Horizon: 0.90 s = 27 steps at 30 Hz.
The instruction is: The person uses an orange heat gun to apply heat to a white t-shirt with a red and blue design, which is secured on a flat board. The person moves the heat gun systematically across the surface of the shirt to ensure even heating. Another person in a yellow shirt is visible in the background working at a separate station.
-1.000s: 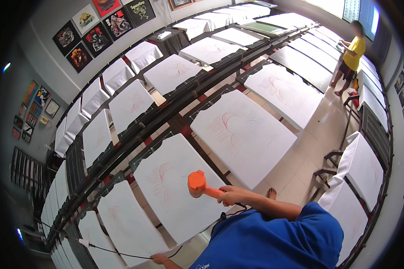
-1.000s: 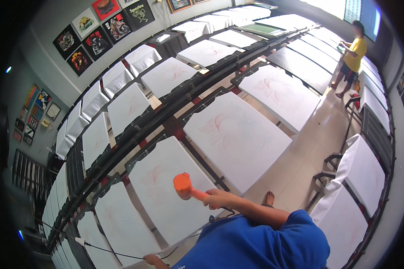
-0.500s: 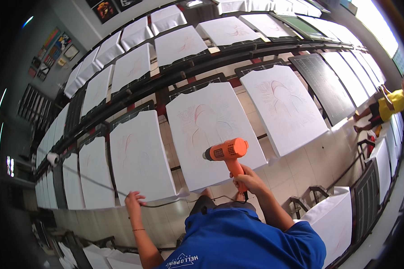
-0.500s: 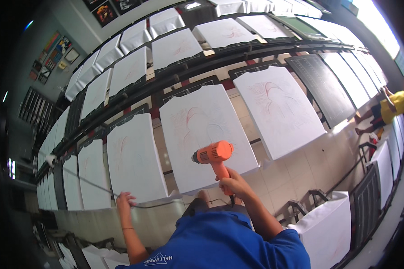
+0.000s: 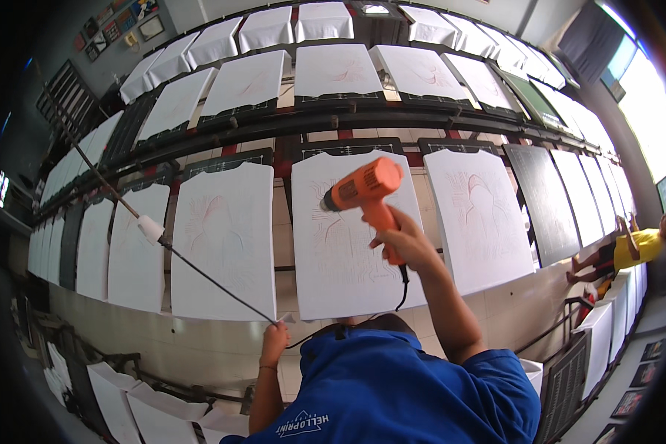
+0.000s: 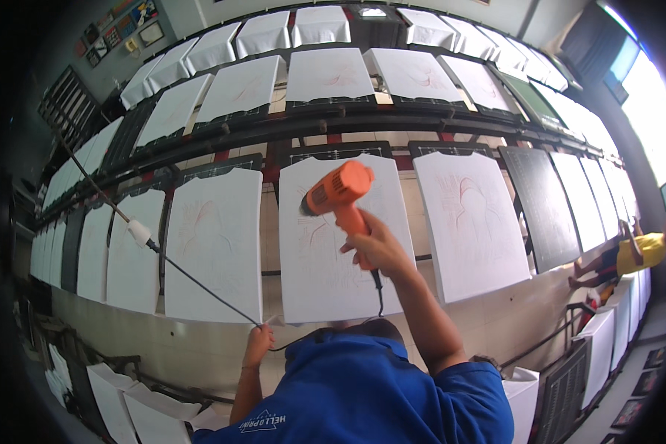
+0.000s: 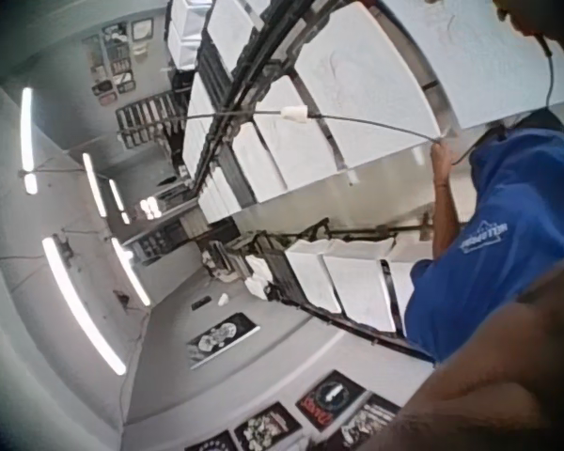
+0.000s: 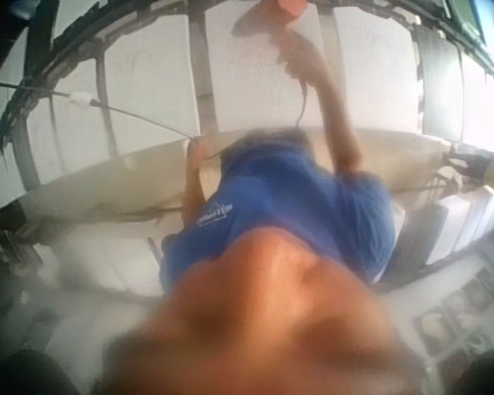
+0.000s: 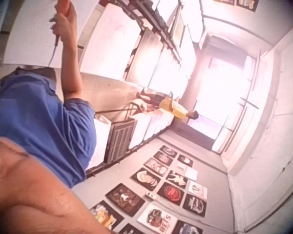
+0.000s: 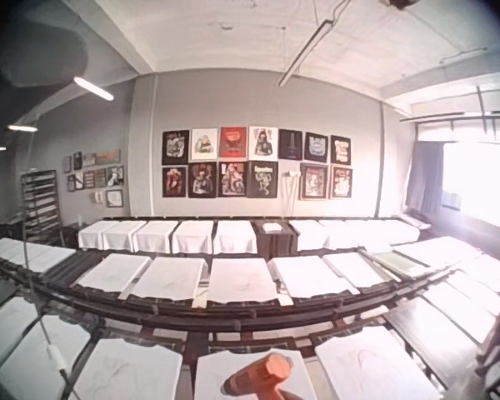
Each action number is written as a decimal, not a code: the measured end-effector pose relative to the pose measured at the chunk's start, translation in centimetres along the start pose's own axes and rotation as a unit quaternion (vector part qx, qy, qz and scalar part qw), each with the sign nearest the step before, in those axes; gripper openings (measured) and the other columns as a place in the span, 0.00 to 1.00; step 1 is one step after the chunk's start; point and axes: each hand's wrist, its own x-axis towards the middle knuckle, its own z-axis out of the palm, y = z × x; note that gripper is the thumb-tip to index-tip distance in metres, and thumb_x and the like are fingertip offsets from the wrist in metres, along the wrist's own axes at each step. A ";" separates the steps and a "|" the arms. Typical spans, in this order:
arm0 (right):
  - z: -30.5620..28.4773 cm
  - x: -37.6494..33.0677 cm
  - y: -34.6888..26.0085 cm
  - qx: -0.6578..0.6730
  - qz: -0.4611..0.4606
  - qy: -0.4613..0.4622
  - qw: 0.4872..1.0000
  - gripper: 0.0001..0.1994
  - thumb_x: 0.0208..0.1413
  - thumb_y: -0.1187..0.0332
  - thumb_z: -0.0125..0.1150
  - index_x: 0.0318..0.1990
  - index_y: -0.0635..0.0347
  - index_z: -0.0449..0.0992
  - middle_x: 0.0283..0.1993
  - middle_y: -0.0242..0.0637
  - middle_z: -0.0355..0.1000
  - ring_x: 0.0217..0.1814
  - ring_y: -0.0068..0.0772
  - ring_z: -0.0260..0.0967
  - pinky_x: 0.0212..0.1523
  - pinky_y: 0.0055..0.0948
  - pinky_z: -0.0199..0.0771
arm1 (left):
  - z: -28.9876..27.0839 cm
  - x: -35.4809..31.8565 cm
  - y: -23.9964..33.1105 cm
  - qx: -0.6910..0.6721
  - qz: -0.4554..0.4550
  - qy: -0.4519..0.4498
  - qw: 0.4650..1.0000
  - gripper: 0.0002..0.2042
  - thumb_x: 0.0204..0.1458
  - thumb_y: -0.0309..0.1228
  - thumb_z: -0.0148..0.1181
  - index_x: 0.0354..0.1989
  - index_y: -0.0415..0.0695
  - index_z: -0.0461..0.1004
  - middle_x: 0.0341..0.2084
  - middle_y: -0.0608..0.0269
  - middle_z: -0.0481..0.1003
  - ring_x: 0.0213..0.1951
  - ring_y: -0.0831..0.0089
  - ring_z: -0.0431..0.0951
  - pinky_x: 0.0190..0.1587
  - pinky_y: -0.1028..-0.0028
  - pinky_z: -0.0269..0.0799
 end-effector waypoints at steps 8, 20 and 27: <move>-4.1 10.0 -2.2 -0.101 -0.005 0.084 0.991 0.23 0.50 0.72 0.55 0.55 0.68 0.67 0.45 0.38 0.71 0.31 0.25 0.70 0.23 0.23 0.71 | -7.7 3.0 -2.8 -0.126 -0.063 0.251 0.958 0.25 0.65 0.45 0.40 0.36 0.29 0.72 0.24 0.48 0.75 0.22 0.60 0.77 0.23 0.66 0.72; -6.9 17.0 2.5 -0.115 0.085 0.087 0.986 0.19 0.51 0.74 0.54 0.53 0.66 0.67 0.39 0.36 0.68 0.32 0.25 0.70 0.23 0.24 0.72 | -5.7 10.0 -2.8 -0.169 -0.071 0.548 0.816 0.25 0.67 0.36 0.36 0.63 0.25 0.52 0.56 0.29 0.63 0.56 0.41 0.68 0.58 0.57 0.66; -7.9 17.4 2.7 -0.125 0.116 0.095 0.981 0.21 0.51 0.74 0.55 0.54 0.67 0.67 0.39 0.37 0.69 0.31 0.24 0.69 0.23 0.23 0.71 | -4.5 10.3 -0.1 -0.188 -0.121 0.592 0.775 0.26 0.66 0.37 0.37 0.63 0.26 0.53 0.57 0.28 0.63 0.56 0.41 0.68 0.59 0.58 0.66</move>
